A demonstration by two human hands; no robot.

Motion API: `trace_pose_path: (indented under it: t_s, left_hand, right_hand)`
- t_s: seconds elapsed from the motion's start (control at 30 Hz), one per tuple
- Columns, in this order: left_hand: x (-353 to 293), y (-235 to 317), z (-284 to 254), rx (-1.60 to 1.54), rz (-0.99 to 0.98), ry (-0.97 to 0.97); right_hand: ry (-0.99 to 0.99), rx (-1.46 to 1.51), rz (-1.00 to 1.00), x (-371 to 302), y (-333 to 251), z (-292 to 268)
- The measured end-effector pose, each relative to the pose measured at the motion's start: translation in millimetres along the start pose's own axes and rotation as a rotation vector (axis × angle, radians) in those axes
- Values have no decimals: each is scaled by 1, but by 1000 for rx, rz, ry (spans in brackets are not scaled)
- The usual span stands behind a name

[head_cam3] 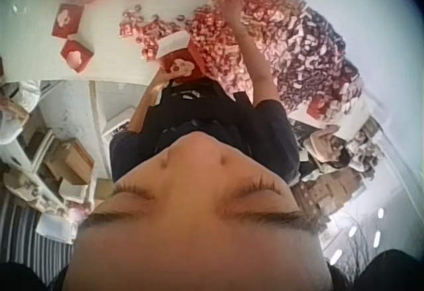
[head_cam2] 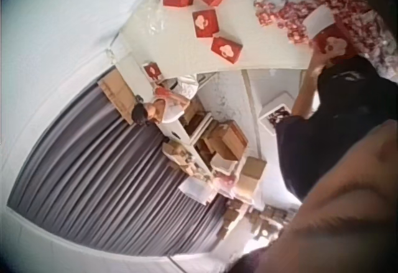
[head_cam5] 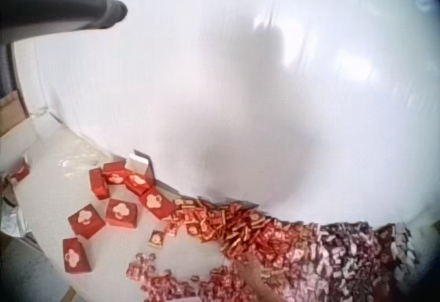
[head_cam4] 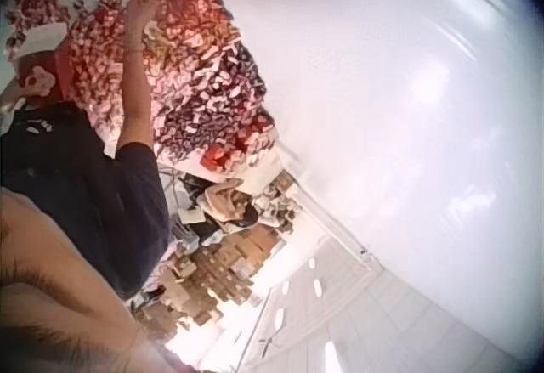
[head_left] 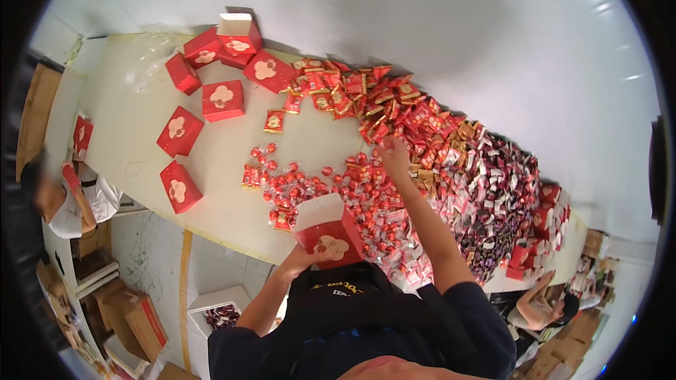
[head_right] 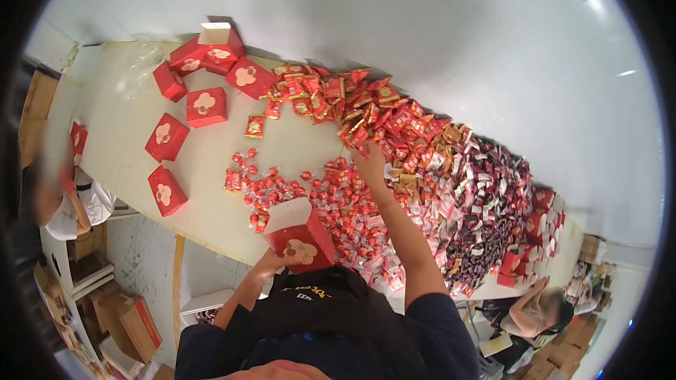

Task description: The person repeatedly picks small wrapped candies from a large pile on a table and places them into small red boxes. The person handles the candies by hand and arranges them inside the boxes, which are then set aside.

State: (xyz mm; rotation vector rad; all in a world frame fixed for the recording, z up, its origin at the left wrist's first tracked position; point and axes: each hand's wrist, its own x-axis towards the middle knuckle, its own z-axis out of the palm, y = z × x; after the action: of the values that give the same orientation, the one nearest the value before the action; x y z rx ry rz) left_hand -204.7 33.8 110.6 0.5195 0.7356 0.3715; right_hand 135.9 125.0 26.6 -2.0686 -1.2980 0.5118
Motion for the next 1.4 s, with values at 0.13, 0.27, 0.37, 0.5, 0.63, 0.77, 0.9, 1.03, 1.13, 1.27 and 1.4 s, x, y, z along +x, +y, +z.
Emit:
trace_pose_path:
  t_s: [0.13, 0.27, 0.37, 0.5, 0.63, 0.77, 0.9, 1.03, 1.13, 1.27, 1.4]
  left_hand:
    - [-1, -14, 15, -15, -47, 36]
    - [4, -13, 13, -44, -28, 39]
    - [2, -8, 9, -12, -18, 151]
    - [0, -21, -15, 35, 17, 256]
    - [-5, -14, -15, 29, 3, 278]
    - [0, -24, -21, 94, -56, 255]
    - [5, -18, -1, 86, -17, 222]
    - [12, -18, 8, 97, -49, 217]
    - [13, -17, 10, 139, -38, 190]
    - [9, -19, 2, 151, -26, 232]
    - [7, -23, 3, 177, 1, 250]
  right_hand:
    - [141, -227, 35, 50, 27, 30]
    - [153, -208, 24, 55, 30, 55]
    - [127, 86, 1, 51, 43, 52]
    - [-8, 809, 388, 21, 46, 32]
    - [-258, 630, 590, -29, 40, 30]
    - [-243, 2, 19, -82, 23, 59]
    - [-214, -200, -83, -91, 15, 76]
    - [-393, -259, -144, -92, 24, 76]
    - [-246, 28, -111, -95, 16, 56]
    - [-192, 288, 204, -114, 42, 7]
    - [-17, -77, 19, -132, 78, -45]
